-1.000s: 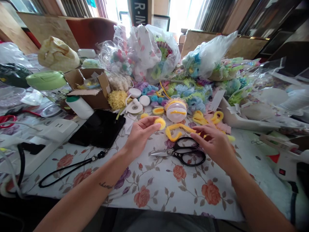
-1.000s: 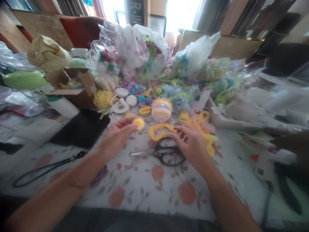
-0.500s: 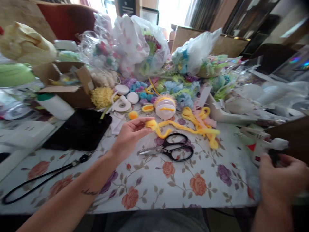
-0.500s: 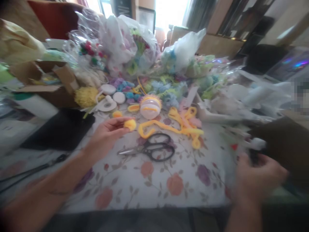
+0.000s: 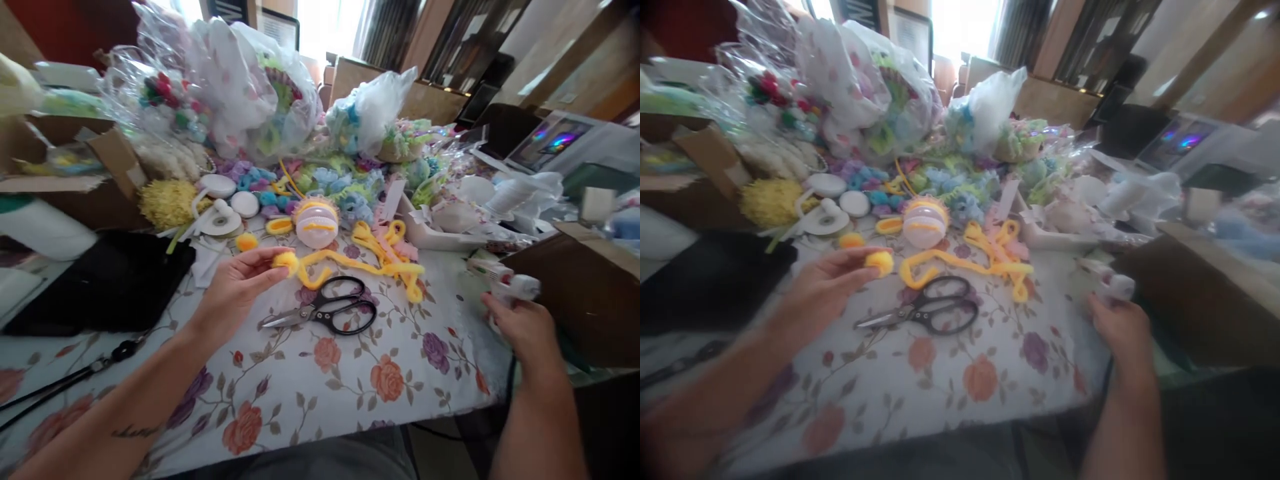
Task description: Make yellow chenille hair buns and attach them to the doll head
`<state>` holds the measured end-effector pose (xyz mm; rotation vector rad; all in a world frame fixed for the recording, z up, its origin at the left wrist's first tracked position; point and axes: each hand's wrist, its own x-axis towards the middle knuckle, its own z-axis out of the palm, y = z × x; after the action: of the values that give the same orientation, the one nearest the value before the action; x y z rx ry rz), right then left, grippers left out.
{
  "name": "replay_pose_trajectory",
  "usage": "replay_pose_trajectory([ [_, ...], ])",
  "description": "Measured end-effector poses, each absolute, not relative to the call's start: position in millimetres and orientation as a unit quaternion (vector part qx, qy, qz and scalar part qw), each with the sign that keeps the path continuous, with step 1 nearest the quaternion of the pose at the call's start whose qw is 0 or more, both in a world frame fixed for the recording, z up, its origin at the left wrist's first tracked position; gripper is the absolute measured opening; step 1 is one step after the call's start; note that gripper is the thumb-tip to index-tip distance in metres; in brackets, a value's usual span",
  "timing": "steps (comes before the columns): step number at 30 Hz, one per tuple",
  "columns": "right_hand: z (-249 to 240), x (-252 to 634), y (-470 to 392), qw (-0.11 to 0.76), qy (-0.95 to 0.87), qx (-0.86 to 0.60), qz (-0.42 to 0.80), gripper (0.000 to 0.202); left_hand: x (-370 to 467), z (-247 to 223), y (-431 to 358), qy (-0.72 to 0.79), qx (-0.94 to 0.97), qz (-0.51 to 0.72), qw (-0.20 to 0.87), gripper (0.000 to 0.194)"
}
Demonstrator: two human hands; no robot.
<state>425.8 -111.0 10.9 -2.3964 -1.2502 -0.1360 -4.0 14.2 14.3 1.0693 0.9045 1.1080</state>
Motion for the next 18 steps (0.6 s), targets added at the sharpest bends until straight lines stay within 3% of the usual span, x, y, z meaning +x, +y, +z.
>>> replay_pose_trajectory([
  [1,16,412,-115,0.232,-0.437,-0.869,-0.024,0.035,-5,14,15,0.392,0.467,0.482,0.629,0.032],
  [5,37,333,-120,0.484,-0.379,-0.772,0.163,0.019,-8,14,16,0.388,0.473,0.484,0.625,0.033],
  [12,33,235,-82,0.441,-0.473,-0.592,0.481,0.032,-10,16,16,0.377,0.467,0.478,0.641,0.034],
  [18,15,212,-79,0.392,-0.493,-0.58,0.517,0.033,-11,16,15,0.378,0.456,0.471,0.654,0.035],
])
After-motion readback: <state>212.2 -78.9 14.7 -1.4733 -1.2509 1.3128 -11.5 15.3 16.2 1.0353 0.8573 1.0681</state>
